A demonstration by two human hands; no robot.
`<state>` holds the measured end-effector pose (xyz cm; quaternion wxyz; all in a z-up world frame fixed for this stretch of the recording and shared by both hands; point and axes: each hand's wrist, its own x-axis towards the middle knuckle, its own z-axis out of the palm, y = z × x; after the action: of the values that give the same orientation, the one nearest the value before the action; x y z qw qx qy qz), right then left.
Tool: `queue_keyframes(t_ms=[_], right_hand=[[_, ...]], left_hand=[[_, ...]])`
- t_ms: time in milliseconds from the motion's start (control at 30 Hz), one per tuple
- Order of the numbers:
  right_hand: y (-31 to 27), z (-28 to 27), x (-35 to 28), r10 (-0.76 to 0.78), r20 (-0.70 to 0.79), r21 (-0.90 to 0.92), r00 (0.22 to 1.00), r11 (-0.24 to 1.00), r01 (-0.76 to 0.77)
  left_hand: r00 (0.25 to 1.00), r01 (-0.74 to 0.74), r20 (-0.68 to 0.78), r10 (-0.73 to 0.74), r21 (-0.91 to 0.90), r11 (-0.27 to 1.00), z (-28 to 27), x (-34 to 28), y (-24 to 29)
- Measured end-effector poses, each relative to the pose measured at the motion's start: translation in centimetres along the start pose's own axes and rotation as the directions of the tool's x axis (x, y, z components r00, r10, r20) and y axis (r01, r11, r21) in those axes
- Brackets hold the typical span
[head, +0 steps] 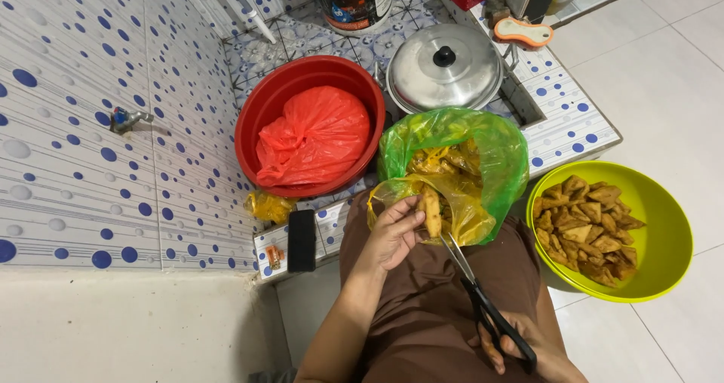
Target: Cutting fried food items into smaller pieces using scissors and collecting them in a bowl.
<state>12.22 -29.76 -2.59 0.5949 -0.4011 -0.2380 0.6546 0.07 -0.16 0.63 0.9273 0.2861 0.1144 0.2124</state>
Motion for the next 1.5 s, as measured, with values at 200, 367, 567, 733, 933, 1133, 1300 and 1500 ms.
queue_keyframes(t_ms=[200,367,567,733,933,1133,1300,1500], right_hand=[[-0.4,0.3,0.1,0.045,-0.072,-0.007,0.996,0.999,-0.045],[-2.2,1.6,0.2,0.022,-0.065,-0.018,0.998,1.0,-0.024],[-2.3,1.4,0.0,0.03,-0.107,0.017,0.994,0.999,-0.029],[-2.6,1.3,-0.1,0.04,-0.122,-0.001,0.992,0.999,-0.04],[-2.0,0.9,-0.1,0.067,-0.174,0.016,0.982,0.998,-0.065],[-1.8,1.5,0.2,-0.006,-0.215,0.009,0.977,1.0,0.008],[-1.3,1.7,0.4,-0.071,-0.19,0.029,0.979,0.997,0.078],[0.6,0.1,0.7,-0.036,-0.247,0.068,0.968,0.996,0.055]], left_hand=[[1.0,-0.013,-0.018,0.014,0.018,1.0,0.3,0.2,-0.2],[0.998,-0.04,-0.053,0.045,0.089,0.995,1.1,0.1,0.0],[0.996,-0.057,-0.057,0.064,0.126,0.99,1.5,0.2,-0.1],[0.994,-0.086,-0.055,0.093,0.12,0.989,1.6,0.4,-0.4],[0.998,-0.065,0.019,0.063,0.256,0.964,2.3,0.3,-0.2],[0.999,-0.04,-0.011,0.051,0.474,0.879,3.3,0.2,-1.1],[0.999,-0.02,-0.033,0.03,0.265,0.964,3.7,0.1,-1.7],[0.999,-0.029,0.02,0.026,0.155,0.988,3.8,0.2,-1.9]])
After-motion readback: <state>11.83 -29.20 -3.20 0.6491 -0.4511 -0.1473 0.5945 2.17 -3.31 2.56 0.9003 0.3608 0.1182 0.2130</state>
